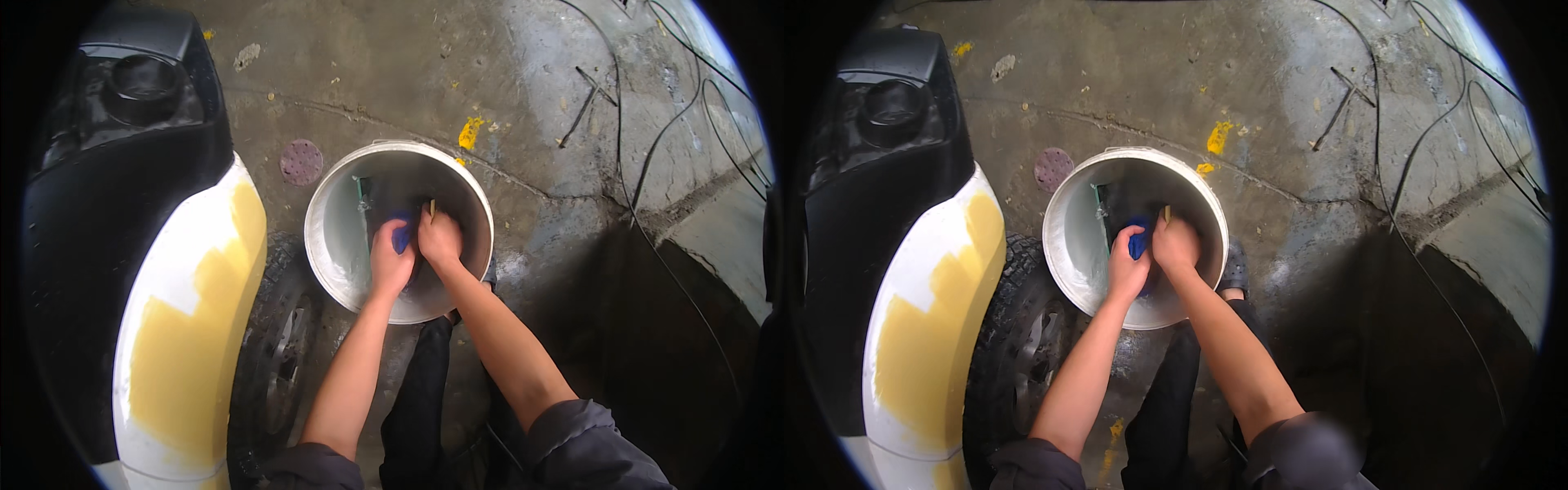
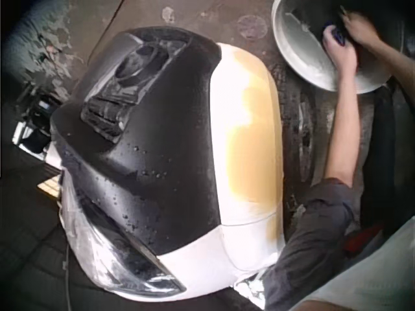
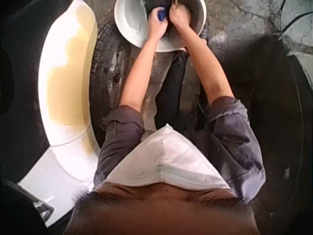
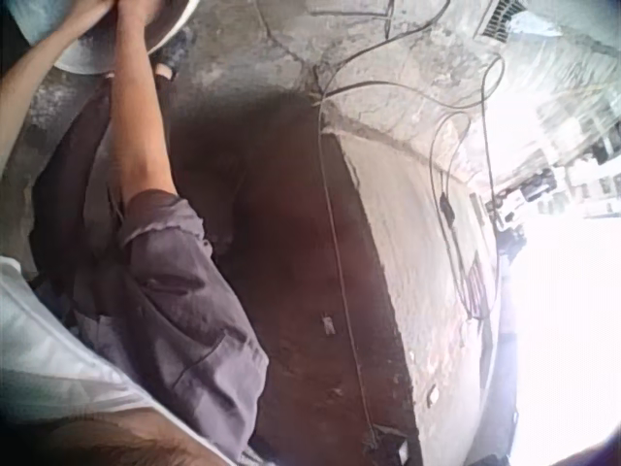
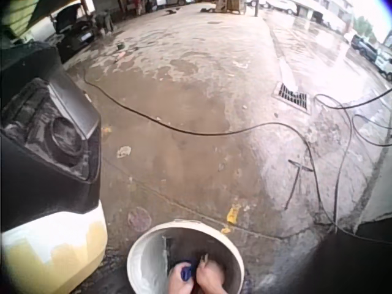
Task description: The person sands the white car hood with a yellow sanding block while holding a blue cloth in the other hand. The person repeatedly wipes the sanded area with the cloth and occasionally dips the cloth into a bucket of water.
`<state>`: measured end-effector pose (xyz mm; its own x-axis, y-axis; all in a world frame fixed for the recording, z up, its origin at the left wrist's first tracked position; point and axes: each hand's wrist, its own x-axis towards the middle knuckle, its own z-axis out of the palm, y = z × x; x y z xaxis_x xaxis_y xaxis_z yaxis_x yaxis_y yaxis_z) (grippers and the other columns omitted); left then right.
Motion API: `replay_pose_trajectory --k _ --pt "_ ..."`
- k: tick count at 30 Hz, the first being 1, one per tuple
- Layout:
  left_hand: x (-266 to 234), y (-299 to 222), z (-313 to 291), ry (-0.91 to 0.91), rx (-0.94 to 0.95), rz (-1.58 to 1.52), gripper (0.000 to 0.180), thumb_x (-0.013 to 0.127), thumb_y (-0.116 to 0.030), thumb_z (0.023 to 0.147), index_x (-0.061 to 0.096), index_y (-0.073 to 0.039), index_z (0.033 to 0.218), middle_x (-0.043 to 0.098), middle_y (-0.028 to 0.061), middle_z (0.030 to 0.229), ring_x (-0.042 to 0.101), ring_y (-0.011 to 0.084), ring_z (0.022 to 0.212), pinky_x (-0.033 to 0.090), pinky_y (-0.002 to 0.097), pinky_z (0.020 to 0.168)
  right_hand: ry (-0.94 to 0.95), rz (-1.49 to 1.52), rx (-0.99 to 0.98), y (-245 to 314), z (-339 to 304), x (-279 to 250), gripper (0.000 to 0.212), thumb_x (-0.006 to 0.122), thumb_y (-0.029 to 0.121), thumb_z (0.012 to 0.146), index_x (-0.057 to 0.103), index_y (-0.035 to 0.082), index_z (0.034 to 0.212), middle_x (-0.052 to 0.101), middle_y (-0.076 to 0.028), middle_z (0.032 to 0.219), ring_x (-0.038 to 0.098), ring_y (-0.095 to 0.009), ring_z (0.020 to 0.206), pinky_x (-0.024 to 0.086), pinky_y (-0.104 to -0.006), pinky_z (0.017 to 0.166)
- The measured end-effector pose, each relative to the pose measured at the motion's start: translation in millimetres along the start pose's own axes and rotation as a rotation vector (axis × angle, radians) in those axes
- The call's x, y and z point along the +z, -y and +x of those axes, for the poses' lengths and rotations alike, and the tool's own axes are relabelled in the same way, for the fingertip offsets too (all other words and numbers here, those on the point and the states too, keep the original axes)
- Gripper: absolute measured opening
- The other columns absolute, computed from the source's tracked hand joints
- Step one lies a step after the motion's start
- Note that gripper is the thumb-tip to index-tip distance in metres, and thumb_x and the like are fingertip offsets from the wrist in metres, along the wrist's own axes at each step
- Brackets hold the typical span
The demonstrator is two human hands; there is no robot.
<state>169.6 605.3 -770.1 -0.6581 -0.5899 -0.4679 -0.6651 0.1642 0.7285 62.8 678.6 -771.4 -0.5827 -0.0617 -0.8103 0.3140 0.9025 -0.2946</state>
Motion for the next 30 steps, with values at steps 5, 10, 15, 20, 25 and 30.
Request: replay_pose_trajectory --k 5,10,15,20,25,30 --pt "-2 13 13 0.007 0.046 0.427 0.035 0.077 -0.017 0.088 0.073 -0.009 0.122 0.073 0.0234 0.121 0.066 0.0462 0.116 0.054 0.0492 0.102 -0.038 -0.112 -0.059 16 7 18 0.041 0.056 0.036 0.102 0.072 0.004 0.124 0.076 -0.027 0.113 0.074 -0.045 0.108 0.059 -0.0540 0.094" --pt "-58 -73 -22 0.065 -0.086 -0.061 0.033 0.076 -0.011 0.081 0.077 -0.007 0.113 0.081 0.0147 0.105 0.078 0.0296 0.100 0.059 0.0383 0.089 -0.012 -0.081 -0.316 -27 -18 -23 0.034 0.057 0.029 0.103 0.069 0.005 0.122 0.073 -0.031 0.111 0.070 -0.050 0.106 0.056 -0.0587 0.091" --pt "-232 -231 -132 -0.037 -0.002 -0.220 0.025 0.073 -0.009 0.082 0.077 -0.002 0.105 0.080 0.0081 0.104 0.075 0.0163 0.095 0.057 0.0320 0.089 -0.078 0.012 -0.435 -32 -122 -118 0.052 0.049 0.050 0.109 0.072 0.003 0.116 0.073 -0.031 0.108 0.068 -0.051 0.105 0.054 -0.0545 0.087" --pt "-487 -438 -298 -0.376 0.535 -0.314 0.026 0.074 -0.001 0.085 0.073 -0.004 0.111 0.072 0.0031 0.115 0.068 0.0120 0.088 0.055 0.0274 0.079 -0.116 -0.133 -0.500 26 -176 -256 0.058 0.048 0.051 0.110 0.072 -0.002 0.110 0.074 -0.030 0.100 0.070 -0.052 0.103 0.054 -0.0539 0.087" --pt "-672 -563 -374 -0.612 0.830 -0.304 0.034 0.073 -0.008 0.085 0.069 -0.001 0.118 0.067 0.0053 0.121 0.060 0.0147 0.113 0.046 0.0295 0.102 -0.442 -0.141 -0.416 1 -85 -436 0.069 0.051 0.059 0.107 0.063 -0.005 0.128 0.071 -0.024 0.113 0.074 -0.048 0.097 0.064 -0.0597 0.071" --pt "-796 -554 -469 -0.889 0.795 -0.148 0.031 0.072 -0.010 0.091 0.071 -0.005 0.121 0.068 0.0034 0.116 0.063 0.0118 0.101 0.050 0.0247 0.090 -0.196 0.353 -0.264 83 -212 -440 0.072 0.047 0.065 0.107 0.057 0.004 0.144 0.063 -0.018 0.133 0.067 -0.042 0.113 0.062 -0.0547 0.073"
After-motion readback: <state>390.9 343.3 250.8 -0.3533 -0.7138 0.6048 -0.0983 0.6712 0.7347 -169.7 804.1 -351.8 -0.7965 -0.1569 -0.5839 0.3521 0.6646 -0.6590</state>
